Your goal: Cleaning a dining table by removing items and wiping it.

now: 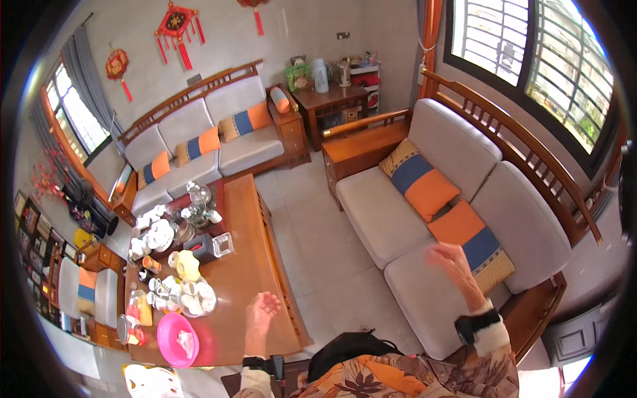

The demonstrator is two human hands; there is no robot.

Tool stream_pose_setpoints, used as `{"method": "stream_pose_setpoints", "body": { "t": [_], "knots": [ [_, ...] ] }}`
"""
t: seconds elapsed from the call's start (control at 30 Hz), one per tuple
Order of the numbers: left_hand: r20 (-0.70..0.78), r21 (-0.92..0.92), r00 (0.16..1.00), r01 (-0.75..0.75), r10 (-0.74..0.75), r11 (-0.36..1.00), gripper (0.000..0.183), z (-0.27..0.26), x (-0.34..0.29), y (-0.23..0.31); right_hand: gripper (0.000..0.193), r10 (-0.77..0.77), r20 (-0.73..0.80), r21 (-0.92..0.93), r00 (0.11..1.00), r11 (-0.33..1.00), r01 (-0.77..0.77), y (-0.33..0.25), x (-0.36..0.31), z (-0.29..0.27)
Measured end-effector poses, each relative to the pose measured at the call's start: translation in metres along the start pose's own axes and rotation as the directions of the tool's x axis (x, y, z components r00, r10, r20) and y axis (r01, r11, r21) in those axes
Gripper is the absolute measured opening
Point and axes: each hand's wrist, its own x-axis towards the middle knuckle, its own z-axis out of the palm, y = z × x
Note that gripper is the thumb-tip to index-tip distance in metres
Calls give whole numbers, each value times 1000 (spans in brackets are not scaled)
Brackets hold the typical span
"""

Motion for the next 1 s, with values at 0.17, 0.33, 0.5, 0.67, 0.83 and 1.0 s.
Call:
{"method": "stream_pose_setpoints", "body": {
  "t": [0.17, 0.33, 0.5, 0.67, 0.83, 1.0],
  "knots": [
    [-274, 1, 961, -40, 39, 999, 22, -46, 24, 35, 23, -569, 339, 255, 749, 822, 509, -137, 137, 63],
    [-411, -75, 907, 71, -95, 995, 22, -114, 127, 89, 31, -959, -76, 827, 274, 93, 554, -218, 228, 151],
    [-334, -16, 941, 57, -60, 998, 34, -73, 242, 159, 25, -972, 63, 726, 225, 199, 658, -216, 290, 193],
    [18, 63, 997, 79, -81, 995, 23, 4, 404, 219, 21, -953, 81, 604, 293, 281, 745, -226, 379, 202],
    [100, 142, 995, 12, -26, 990, 21, 122, 514, 241, 17, -896, 36, 490, 442, 401, 774, -206, 507, 188],
    [37, 134, 998, 39, -44, 990, 22, 129, 589, 286, 16, -901, 33, 536, 432, 381, 753, -228, 614, 195]
  ]
}}
